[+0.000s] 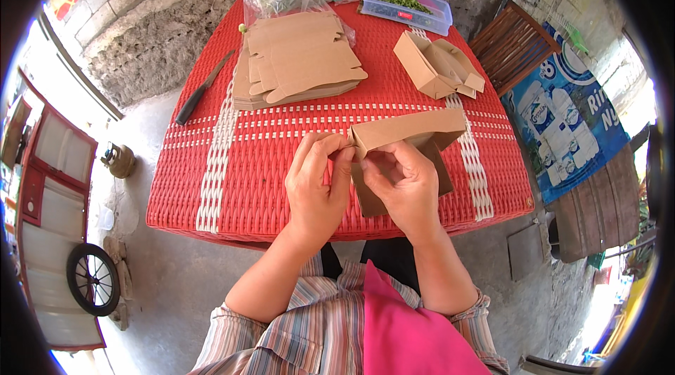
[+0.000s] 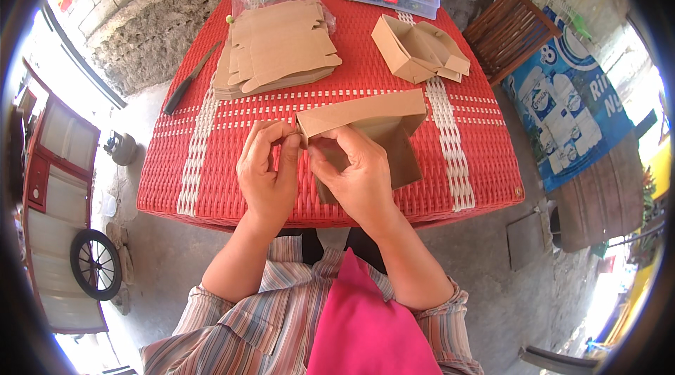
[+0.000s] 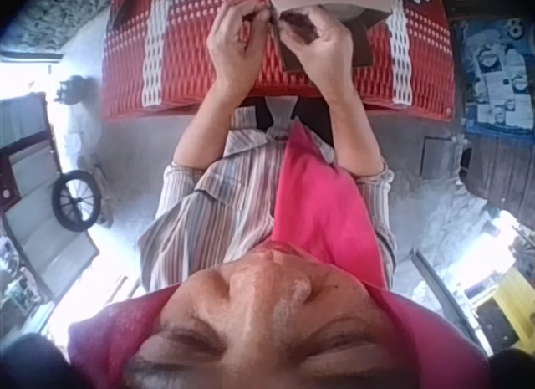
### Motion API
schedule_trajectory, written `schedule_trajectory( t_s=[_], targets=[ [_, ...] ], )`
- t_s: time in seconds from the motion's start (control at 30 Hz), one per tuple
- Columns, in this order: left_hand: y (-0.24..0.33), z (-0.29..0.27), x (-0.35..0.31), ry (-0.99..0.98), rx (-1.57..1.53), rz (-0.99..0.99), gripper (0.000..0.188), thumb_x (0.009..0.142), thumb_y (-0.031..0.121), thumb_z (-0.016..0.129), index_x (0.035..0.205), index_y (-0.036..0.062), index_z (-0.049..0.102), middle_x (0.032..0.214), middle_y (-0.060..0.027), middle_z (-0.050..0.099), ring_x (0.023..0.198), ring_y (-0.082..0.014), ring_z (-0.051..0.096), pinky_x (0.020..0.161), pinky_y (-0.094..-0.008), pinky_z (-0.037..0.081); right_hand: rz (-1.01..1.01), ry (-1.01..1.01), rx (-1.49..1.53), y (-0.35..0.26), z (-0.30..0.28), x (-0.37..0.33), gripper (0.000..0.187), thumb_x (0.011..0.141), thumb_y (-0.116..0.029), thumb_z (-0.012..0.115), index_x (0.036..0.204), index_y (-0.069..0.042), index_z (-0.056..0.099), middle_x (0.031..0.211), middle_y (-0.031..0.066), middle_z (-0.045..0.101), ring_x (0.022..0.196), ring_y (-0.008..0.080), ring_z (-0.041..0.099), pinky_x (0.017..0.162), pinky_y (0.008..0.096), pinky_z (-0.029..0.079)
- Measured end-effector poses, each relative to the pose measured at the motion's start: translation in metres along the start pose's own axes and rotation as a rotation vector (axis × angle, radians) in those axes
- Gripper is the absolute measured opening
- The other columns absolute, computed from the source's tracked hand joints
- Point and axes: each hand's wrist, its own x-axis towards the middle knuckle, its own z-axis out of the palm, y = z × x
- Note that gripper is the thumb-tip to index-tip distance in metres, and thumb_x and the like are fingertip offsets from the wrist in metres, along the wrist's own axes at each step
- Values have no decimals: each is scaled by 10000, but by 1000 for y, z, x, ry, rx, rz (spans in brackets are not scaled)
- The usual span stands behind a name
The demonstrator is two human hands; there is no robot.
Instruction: The person assembles flat cardboard sheets into small rectangular boxes by hand. They fold the side flaps, tuck the tabs into slots, and press the edges to form the box structure. The person repeats this process for multiple units, stacking the finished boxes on the table.
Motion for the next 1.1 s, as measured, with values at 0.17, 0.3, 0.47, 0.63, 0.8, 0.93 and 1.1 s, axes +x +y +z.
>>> schedule_trajectory(
  t_s=[0.17, 0.3, 0.47, 0.63, 0.8, 0.93, 1.1],
  targets=[
    [8, -3, 0, -66, -93, -33, 82, 859, -43, 648, 937, -37, 621, 877, -114, 632, 792, -202, 645, 722, -288, 522, 105, 28, 65, 0, -7, -3, 193, 825, 26, 662, 1019, 24, 659, 945, 94, 707, 887, 142, 679, 799, 283, 523],
    [4, -6, 0, -77, -129, -72, 105, 842, -50, 667, 939, -41, 629, 881, -115, 638, 795, -198, 650, 722, -284, 524, 63, -5, 311, -5, -5, -4, 169, 850, 26, 661, 1018, 29, 650, 934, 73, 702, 904, 124, 672, 807, 271, 528],
    [6, -3, -3, -31, -55, -32, 154, 808, -59, 692, 934, -27, 610, 858, -116, 633, 737, -202, 630, 669, -293, 513, 21, 39, 86, -10, -2, -8, 104, 874, 47, 651, 969, 27, 615, 894, 42, 672, 816, 73, 637, 714, 208, 502],
    [5, 8, -10, 99, 7, 40, 184, 771, -77, 703, 910, -15, 599, 847, -111, 632, 705, -200, 610, 634, -298, 501, -27, 127, -78, -8, 5, -12, 129, 819, 38, 706, 915, 3, 626, 889, 80, 689, 804, 123, 683, 728, 255, 536],
    [2, 12, -14, 165, 34, 78, 222, 728, -74, 726, 898, -6, 600, 837, -122, 635, 703, -242, 621, 612, -320, 512, -177, 214, -127, -3, 12, -13, 153, 779, 51, 722, 892, -13, 641, 848, 95, 668, 747, 191, 669, 674, 277, 520],
    [-1, 13, -14, 217, 63, 96, 215, 746, -86, 721, 866, 32, 586, 820, -67, 641, 623, -102, 540, 474, -221, 349, -148, 204, -84, -5, 13, -12, 153, 774, 54, 724, 885, -12, 642, 847, 97, 668, 745, 195, 670, 671, 279, 521],
    [0, 15, -16, 229, 22, 78, 207, 755, -89, 718, 867, 30, 591, 833, -71, 647, 627, -89, 533, 475, -211, 343, -153, 220, -75, -2, 13, -12, 151, 778, 60, 722, 891, -2, 643, 841, 98, 669, 743, 192, 674, 671, 277, 526]
  ],
)
